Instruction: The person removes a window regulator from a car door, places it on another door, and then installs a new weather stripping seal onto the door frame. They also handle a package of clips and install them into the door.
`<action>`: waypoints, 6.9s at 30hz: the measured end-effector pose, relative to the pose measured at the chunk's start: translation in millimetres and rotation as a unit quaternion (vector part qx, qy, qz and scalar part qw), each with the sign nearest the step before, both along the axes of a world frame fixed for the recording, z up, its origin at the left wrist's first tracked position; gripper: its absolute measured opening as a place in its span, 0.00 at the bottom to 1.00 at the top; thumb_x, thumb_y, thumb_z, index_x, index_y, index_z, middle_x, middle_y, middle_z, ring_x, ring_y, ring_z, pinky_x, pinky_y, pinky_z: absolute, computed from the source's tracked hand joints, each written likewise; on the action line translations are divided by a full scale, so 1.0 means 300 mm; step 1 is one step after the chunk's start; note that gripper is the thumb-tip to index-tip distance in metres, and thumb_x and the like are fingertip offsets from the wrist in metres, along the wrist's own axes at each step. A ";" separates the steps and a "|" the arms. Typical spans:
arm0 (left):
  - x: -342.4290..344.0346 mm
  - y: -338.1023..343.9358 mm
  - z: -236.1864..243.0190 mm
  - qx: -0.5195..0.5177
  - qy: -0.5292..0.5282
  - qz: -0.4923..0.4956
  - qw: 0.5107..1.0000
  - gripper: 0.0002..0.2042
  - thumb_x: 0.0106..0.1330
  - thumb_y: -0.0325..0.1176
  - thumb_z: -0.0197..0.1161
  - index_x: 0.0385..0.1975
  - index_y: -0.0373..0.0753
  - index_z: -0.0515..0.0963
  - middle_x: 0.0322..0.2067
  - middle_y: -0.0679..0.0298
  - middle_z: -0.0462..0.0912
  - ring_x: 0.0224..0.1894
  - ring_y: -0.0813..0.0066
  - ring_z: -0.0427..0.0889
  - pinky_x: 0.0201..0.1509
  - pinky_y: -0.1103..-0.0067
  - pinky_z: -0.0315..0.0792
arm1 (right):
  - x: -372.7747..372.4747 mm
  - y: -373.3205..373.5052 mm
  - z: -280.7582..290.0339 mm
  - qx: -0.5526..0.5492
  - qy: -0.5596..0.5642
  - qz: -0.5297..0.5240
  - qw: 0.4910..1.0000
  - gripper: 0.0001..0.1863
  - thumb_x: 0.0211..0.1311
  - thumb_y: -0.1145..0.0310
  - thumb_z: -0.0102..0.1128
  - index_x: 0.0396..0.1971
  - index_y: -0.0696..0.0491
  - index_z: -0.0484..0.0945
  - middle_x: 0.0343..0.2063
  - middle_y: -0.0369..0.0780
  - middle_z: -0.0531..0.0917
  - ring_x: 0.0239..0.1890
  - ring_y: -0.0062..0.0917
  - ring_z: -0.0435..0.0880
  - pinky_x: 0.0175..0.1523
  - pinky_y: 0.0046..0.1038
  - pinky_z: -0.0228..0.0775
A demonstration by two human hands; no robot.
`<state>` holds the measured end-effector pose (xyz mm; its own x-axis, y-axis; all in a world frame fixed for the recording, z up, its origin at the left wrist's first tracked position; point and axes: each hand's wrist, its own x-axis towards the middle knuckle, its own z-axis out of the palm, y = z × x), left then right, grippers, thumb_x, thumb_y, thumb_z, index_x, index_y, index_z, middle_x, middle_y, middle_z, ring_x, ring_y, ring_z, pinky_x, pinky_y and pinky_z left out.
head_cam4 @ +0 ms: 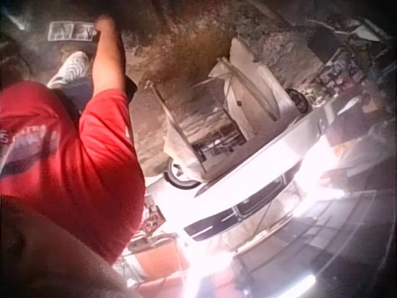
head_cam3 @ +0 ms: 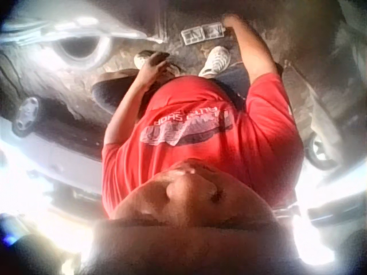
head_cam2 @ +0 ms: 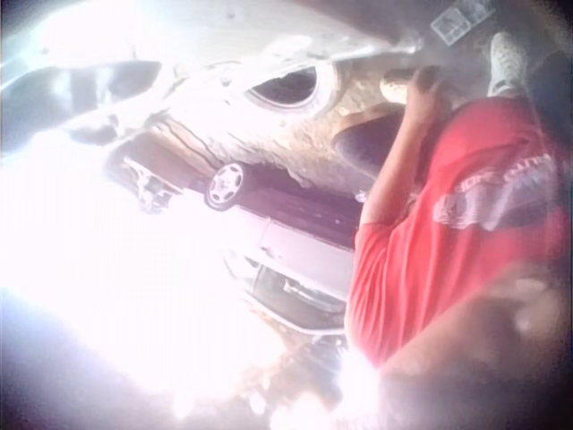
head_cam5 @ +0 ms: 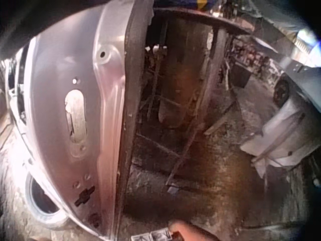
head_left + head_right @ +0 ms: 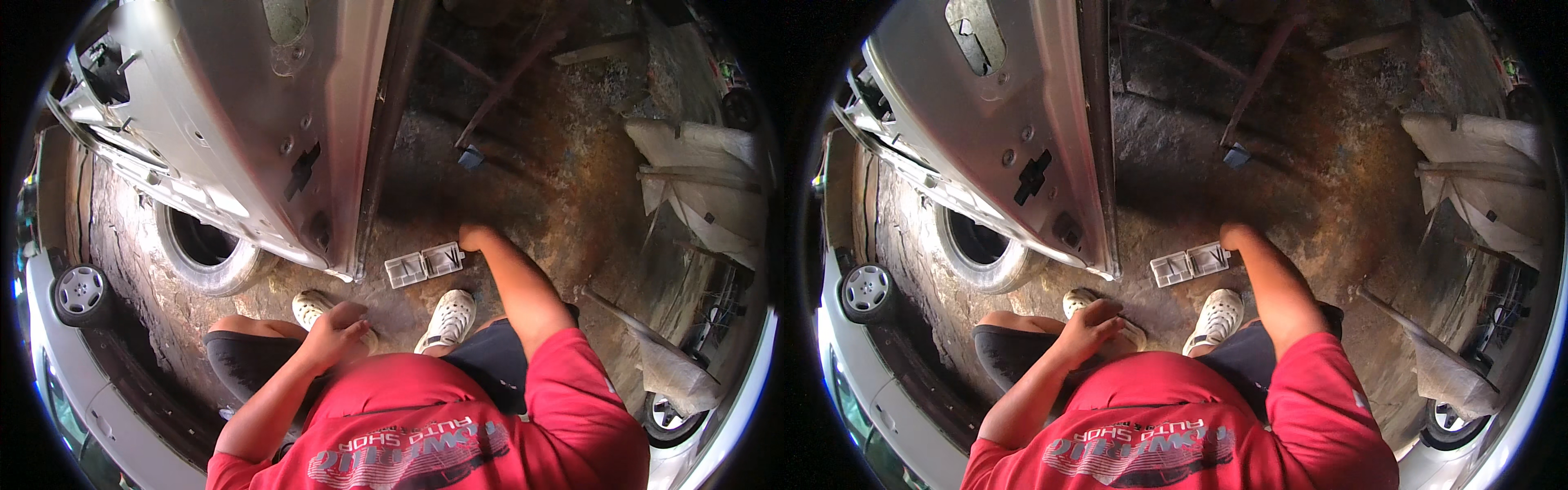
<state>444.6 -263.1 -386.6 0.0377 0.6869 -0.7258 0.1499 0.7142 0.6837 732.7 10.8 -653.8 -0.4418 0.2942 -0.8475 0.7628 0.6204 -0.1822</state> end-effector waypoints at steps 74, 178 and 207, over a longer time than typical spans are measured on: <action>0.069 0.252 0.086 0.202 -0.090 0.162 0.962 0.05 0.75 0.25 0.64 0.46 0.31 0.81 0.37 0.67 0.86 0.41 0.85 0.81 0.46 0.84 0.75 | -0.248 -0.228 0.986 -0.223 0.407 -0.442 0.768 0.05 0.55 0.73 0.62 0.32 0.57 0.78 0.25 0.32 0.78 0.32 0.14 0.74 0.38 0.24 0.66; -0.004 0.262 0.213 0.256 -0.030 0.006 0.966 0.17 0.59 0.30 0.78 0.47 0.31 0.84 0.42 0.57 0.89 0.44 0.71 0.88 0.50 0.74 0.80 | -0.213 -0.221 1.097 -0.519 0.309 -0.446 0.660 0.28 0.78 0.41 0.49 0.37 0.54 0.80 0.20 0.33 0.78 0.13 0.14 0.74 0.17 0.17 0.59; -0.073 0.295 0.277 0.249 0.035 -0.073 0.965 0.08 0.69 0.30 0.70 0.40 0.31 0.85 0.29 0.59 0.87 0.32 0.70 0.85 0.39 0.73 0.76 | -0.224 -0.213 1.120 -0.505 0.316 -0.438 0.673 0.23 0.78 0.44 0.53 0.43 0.53 0.78 0.19 0.35 0.81 0.18 0.13 0.77 0.22 0.16 0.66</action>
